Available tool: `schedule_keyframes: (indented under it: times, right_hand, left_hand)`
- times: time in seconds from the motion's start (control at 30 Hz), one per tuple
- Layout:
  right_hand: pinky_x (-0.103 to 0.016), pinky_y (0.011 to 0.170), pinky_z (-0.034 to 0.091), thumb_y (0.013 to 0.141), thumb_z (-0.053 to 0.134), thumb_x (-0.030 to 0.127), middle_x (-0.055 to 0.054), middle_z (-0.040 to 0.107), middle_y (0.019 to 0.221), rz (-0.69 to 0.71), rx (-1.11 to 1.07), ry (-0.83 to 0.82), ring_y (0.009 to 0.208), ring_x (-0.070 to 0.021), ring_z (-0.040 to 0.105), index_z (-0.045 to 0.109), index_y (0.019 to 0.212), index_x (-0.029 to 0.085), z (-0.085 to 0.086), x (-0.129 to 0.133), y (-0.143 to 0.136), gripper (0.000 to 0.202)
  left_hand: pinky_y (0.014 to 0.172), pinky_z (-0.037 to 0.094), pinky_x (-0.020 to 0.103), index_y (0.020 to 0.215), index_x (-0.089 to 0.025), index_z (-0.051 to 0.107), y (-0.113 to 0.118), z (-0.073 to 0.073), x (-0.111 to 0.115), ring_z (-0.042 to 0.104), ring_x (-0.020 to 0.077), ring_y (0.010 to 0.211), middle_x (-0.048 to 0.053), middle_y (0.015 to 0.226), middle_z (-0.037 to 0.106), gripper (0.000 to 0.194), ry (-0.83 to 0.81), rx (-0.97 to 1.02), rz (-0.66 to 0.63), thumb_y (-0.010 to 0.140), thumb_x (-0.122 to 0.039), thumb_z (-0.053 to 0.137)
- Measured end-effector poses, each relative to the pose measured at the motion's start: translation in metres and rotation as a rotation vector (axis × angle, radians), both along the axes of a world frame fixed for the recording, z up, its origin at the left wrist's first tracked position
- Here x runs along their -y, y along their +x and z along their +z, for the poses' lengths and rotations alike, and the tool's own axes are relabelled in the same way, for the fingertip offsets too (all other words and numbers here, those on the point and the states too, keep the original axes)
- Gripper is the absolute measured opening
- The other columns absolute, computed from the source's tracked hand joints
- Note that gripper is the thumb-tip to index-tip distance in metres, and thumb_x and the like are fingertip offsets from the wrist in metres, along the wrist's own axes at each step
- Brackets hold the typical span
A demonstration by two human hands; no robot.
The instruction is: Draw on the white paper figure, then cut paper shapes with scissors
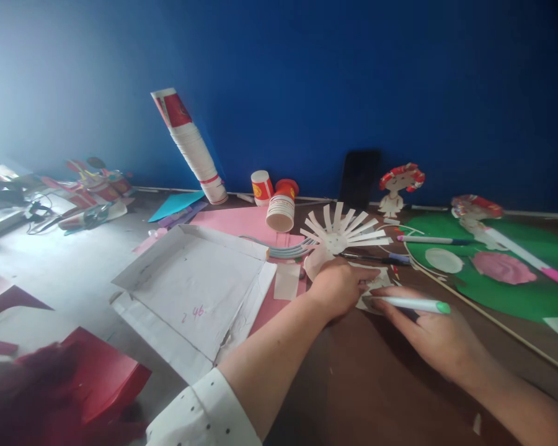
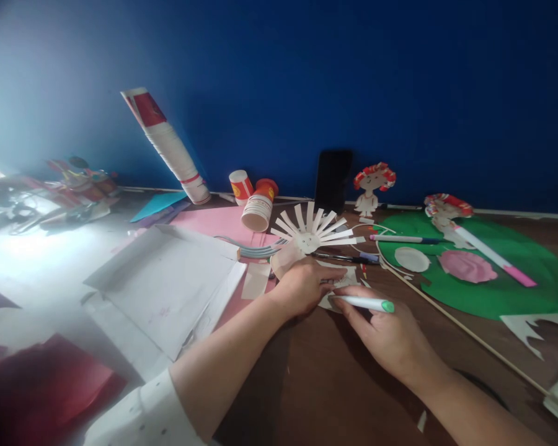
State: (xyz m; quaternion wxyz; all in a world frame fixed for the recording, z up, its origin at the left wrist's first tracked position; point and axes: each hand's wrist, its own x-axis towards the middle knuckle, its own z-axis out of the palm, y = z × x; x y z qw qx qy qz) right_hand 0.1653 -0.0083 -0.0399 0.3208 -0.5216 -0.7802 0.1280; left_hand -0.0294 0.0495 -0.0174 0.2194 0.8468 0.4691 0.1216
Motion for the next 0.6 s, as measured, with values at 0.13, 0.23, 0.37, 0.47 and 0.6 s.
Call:
schedule_keyframes:
  times: [0.13,0.23,0.37,0.47,0.6]
  right_hand:
    - [-0.032,0.071,0.065,0.101,0.055,0.048,-0.002,0.088,0.094,0.0,0.014,0.013,0.08,-0.0253,0.084,0.082,0.101,0.029,0.0006,-0.0005,-0.0005,0.034]
    - [-0.032,0.072,0.065,0.101,0.055,0.048,-0.002,0.088,0.095,-0.002,0.021,0.025,0.08,-0.0257,0.084,0.082,0.1,0.029,-0.0003,-0.001,-0.0004,0.033]
    - [-0.032,0.072,0.065,0.101,0.055,0.045,-0.003,0.088,0.095,-0.004,0.017,0.027,0.081,-0.0257,0.084,0.082,0.1,0.029,-0.0018,-0.0009,0.0009,0.032]
    - [-0.032,0.071,0.064,0.101,0.055,0.042,-0.003,0.088,0.095,0.007,0.024,0.035,0.081,-0.0256,0.084,0.081,0.1,0.028,-0.0016,-0.0005,0.0019,0.03]
    - [-0.03,0.072,0.063,0.102,0.055,0.041,-0.005,0.087,0.096,0.027,0.016,0.031,0.082,-0.0244,0.083,0.081,0.101,0.027,-0.0003,-0.0005,0.0023,0.03]
  left_hand:
    - [0.106,0.054,0.033,0.138,-0.025,0.072,0.0,0.0012,-0.0002,0.071,0.0234,0.116,0.009,0.128,0.077,0.037,-0.045,0.014,-0.023,0.103,-0.024,0.062]
    - [0.107,0.054,0.034,0.139,-0.023,0.072,0.0009,0.0004,-0.001,0.071,0.0244,0.116,0.011,0.129,0.076,0.037,-0.063,0.01,-0.024,0.103,-0.024,0.061]
    - [0.107,0.054,0.037,0.138,-0.025,0.073,0.0015,-0.0019,-0.0009,0.07,0.0259,0.117,0.011,0.13,0.076,0.037,-0.053,0.024,-0.013,0.102,-0.024,0.062]
    - [0.106,0.055,0.036,0.136,-0.024,0.074,0.0009,-0.0047,-0.0009,0.071,0.0256,0.116,0.012,0.128,0.076,0.036,-0.052,0.057,0.004,0.102,-0.026,0.063]
    - [0.106,0.055,0.035,0.134,-0.026,0.075,-0.0006,-0.0077,-0.0021,0.072,0.0247,0.115,0.01,0.124,0.078,0.035,-0.039,0.095,-0.005,0.1,-0.026,0.064]
